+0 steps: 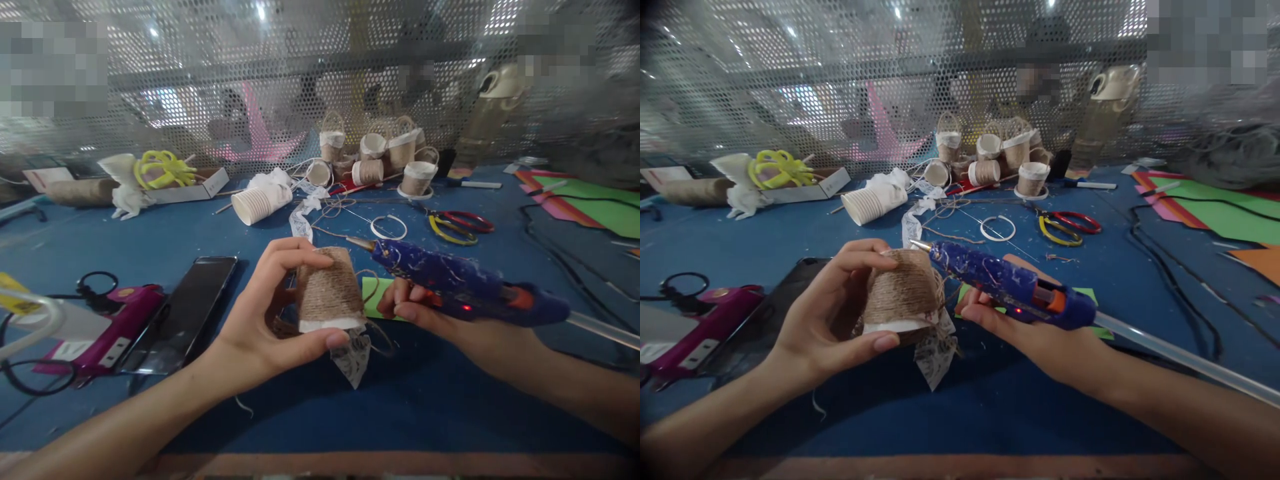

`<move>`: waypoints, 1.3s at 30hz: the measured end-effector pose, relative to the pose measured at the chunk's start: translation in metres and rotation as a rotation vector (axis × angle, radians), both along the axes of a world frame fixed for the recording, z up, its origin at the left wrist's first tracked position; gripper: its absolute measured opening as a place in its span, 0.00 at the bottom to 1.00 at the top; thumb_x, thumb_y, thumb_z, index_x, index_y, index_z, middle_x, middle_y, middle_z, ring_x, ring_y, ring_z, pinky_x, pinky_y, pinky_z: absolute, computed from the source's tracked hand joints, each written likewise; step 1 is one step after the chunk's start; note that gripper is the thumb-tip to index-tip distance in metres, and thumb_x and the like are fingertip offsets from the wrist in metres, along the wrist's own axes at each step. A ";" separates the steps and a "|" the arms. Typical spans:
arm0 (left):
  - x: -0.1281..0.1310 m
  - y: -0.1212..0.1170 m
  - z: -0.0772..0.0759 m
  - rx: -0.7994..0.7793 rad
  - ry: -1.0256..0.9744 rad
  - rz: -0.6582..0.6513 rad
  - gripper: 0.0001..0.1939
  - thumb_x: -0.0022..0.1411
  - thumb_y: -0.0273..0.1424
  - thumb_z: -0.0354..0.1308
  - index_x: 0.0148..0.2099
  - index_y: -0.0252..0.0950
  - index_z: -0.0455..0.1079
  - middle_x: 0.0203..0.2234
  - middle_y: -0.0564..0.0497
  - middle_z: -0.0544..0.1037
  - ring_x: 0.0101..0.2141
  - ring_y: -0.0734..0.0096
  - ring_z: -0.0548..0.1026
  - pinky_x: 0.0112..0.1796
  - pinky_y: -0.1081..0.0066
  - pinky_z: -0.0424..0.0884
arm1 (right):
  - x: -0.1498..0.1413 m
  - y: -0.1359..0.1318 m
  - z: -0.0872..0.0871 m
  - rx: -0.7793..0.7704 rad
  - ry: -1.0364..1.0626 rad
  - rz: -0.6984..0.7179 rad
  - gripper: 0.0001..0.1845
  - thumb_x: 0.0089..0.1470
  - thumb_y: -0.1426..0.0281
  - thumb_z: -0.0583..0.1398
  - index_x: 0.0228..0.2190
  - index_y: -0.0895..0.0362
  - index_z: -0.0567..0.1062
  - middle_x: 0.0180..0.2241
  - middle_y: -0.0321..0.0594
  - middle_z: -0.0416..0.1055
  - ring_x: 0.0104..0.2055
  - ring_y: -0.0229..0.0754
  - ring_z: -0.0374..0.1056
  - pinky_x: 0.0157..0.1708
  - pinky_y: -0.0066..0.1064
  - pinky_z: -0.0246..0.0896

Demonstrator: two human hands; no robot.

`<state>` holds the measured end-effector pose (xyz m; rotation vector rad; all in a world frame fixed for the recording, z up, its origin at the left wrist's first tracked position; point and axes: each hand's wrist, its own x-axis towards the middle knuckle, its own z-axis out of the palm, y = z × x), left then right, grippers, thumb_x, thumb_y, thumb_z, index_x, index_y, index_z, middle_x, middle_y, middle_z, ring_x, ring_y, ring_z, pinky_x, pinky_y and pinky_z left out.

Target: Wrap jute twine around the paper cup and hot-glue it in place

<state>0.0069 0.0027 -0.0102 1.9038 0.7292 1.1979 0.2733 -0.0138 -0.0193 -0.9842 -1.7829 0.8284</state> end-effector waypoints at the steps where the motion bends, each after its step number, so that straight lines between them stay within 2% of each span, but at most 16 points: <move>1: 0.001 0.000 0.000 0.017 -0.011 0.001 0.29 0.54 0.34 0.75 0.57 0.49 0.69 0.54 0.47 0.62 0.54 0.60 0.67 0.41 0.75 0.77 | -0.001 0.000 0.000 -0.012 0.025 0.003 0.11 0.58 0.58 0.68 0.32 0.48 0.74 0.34 0.30 0.76 0.37 0.40 0.76 0.44 0.34 0.74; 4: 0.004 0.000 0.001 0.037 -0.071 0.005 0.33 0.52 0.32 0.76 0.58 0.48 0.68 0.52 0.48 0.65 0.50 0.64 0.71 0.39 0.75 0.79 | 0.000 -0.002 0.002 -0.066 0.007 -0.004 0.11 0.58 0.57 0.68 0.31 0.48 0.74 0.32 0.31 0.75 0.35 0.39 0.75 0.40 0.32 0.74; 7: 0.003 0.002 0.003 0.038 -0.127 0.019 0.35 0.52 0.31 0.76 0.59 0.50 0.67 0.49 0.49 0.70 0.48 0.63 0.74 0.39 0.72 0.80 | 0.005 -0.005 0.007 -0.113 -0.105 0.029 0.18 0.63 0.54 0.63 0.25 0.50 0.73 0.26 0.32 0.72 0.29 0.39 0.72 0.33 0.32 0.71; 9: 0.001 0.003 0.004 0.058 -0.164 0.019 0.38 0.51 0.32 0.77 0.62 0.52 0.67 0.48 0.49 0.71 0.48 0.62 0.74 0.42 0.69 0.81 | 0.010 -0.005 0.010 -0.077 -0.171 0.024 0.19 0.63 0.55 0.63 0.23 0.50 0.71 0.22 0.31 0.68 0.24 0.38 0.68 0.27 0.32 0.66; 12: -0.003 0.005 0.006 0.107 -0.181 0.010 0.43 0.48 0.34 0.79 0.64 0.50 0.67 0.51 0.47 0.69 0.51 0.58 0.74 0.47 0.64 0.82 | 0.019 -0.004 0.011 0.005 -0.198 0.051 0.14 0.60 0.57 0.65 0.27 0.49 0.71 0.21 0.29 0.67 0.21 0.37 0.64 0.21 0.31 0.58; 16: -0.008 0.006 0.008 0.162 -0.142 0.015 0.42 0.49 0.37 0.78 0.65 0.49 0.68 0.55 0.44 0.66 0.54 0.52 0.71 0.50 0.57 0.82 | 0.027 0.000 0.007 0.043 -0.156 0.204 0.14 0.60 0.62 0.64 0.26 0.51 0.68 0.24 0.29 0.69 0.23 0.35 0.64 0.22 0.29 0.57; 18: -0.009 0.005 0.009 0.179 -0.126 0.018 0.41 0.51 0.39 0.77 0.65 0.50 0.67 0.55 0.43 0.66 0.54 0.51 0.71 0.50 0.54 0.82 | 0.029 0.001 0.006 0.062 -0.158 0.226 0.13 0.59 0.64 0.64 0.26 0.51 0.67 0.25 0.29 0.69 0.24 0.35 0.64 0.23 0.29 0.58; 24: -0.011 0.007 0.010 0.247 -0.073 0.018 0.41 0.52 0.39 0.76 0.66 0.48 0.67 0.54 0.43 0.66 0.52 0.54 0.72 0.51 0.55 0.82 | 0.026 0.001 0.013 0.148 -0.289 0.146 0.13 0.59 0.67 0.61 0.25 0.52 0.66 0.22 0.29 0.67 0.21 0.33 0.61 0.20 0.26 0.55; 28: -0.012 0.008 0.008 0.273 -0.051 0.025 0.40 0.53 0.40 0.75 0.66 0.46 0.66 0.54 0.43 0.65 0.53 0.56 0.72 0.53 0.57 0.80 | 0.024 0.001 0.016 0.215 -0.329 0.103 0.15 0.58 0.69 0.60 0.23 0.53 0.62 0.19 0.28 0.63 0.19 0.32 0.56 0.17 0.26 0.50; 35: -0.014 0.009 0.006 0.336 0.041 0.055 0.43 0.52 0.38 0.77 0.67 0.43 0.64 0.55 0.43 0.66 0.53 0.55 0.72 0.49 0.59 0.81 | 0.031 -0.005 0.003 0.257 -0.385 0.095 0.14 0.56 0.68 0.62 0.25 0.51 0.60 0.20 0.26 0.61 0.19 0.32 0.56 0.19 0.28 0.47; 39: -0.012 0.010 0.007 0.373 0.000 0.035 0.44 0.51 0.38 0.78 0.66 0.40 0.65 0.54 0.43 0.66 0.52 0.60 0.71 0.47 0.64 0.81 | 0.031 -0.005 0.001 0.276 -0.385 0.073 0.14 0.56 0.67 0.61 0.25 0.51 0.60 0.20 0.26 0.61 0.19 0.32 0.56 0.19 0.28 0.48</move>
